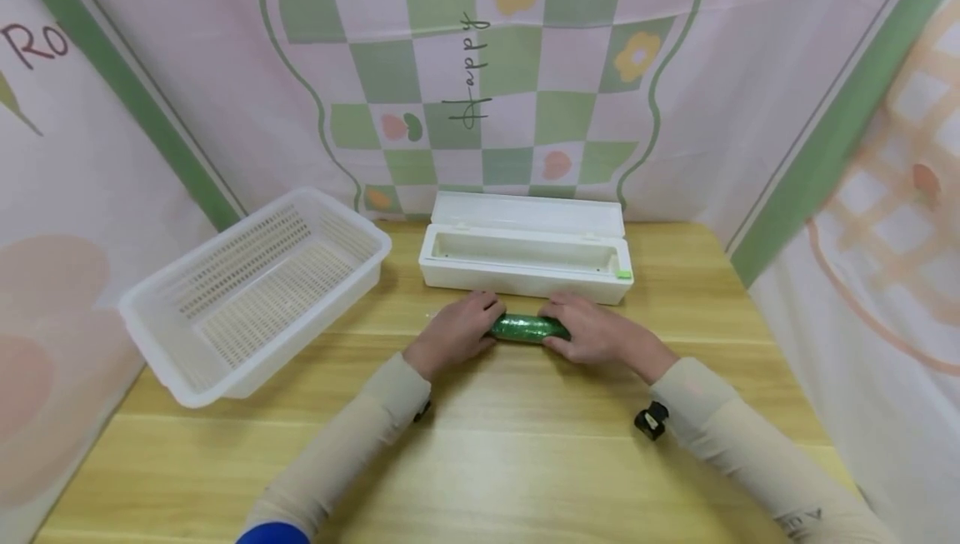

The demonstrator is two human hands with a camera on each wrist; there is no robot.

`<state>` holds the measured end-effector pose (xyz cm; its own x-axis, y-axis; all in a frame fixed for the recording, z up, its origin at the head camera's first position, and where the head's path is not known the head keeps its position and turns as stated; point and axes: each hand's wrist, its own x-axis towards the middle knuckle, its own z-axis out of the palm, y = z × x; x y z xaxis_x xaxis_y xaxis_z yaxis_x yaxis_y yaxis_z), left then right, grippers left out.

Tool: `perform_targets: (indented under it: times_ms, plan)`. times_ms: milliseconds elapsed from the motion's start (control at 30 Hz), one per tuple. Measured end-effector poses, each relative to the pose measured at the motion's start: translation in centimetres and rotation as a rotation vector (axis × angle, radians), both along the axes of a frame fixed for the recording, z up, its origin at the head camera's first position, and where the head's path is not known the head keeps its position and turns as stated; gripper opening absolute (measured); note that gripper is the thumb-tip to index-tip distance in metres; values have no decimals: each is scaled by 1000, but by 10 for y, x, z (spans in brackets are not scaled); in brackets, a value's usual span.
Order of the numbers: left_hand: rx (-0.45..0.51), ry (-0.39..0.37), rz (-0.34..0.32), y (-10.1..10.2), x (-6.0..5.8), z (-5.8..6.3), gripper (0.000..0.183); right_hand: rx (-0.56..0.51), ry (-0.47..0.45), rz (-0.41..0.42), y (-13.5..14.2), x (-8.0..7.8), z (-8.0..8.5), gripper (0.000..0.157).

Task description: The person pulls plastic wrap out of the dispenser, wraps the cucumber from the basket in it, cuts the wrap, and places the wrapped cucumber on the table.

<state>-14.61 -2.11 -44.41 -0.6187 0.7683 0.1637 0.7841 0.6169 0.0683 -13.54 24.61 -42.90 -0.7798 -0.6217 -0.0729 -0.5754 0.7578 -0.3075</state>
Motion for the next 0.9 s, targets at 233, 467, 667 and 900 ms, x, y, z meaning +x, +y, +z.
perform_targets:
  times_ms: [233, 467, 667, 900]
  plan:
    - [-40, -54, -2, -3, 1, 5, 36, 0, 82, -35, 5, 7, 5, 64]
    - [-69, -160, 12, -7, 0, 10, 41, -24, 137, 1, 13, 9, 0, 51]
    - [-68, -182, 21, -10, 0, 10, 57, -1, 83, 21, 14, 7, -2, 45]
    - [-24, -102, 15, -10, 0, 4, 49, 13, 24, 10, 14, 8, 0, 46]
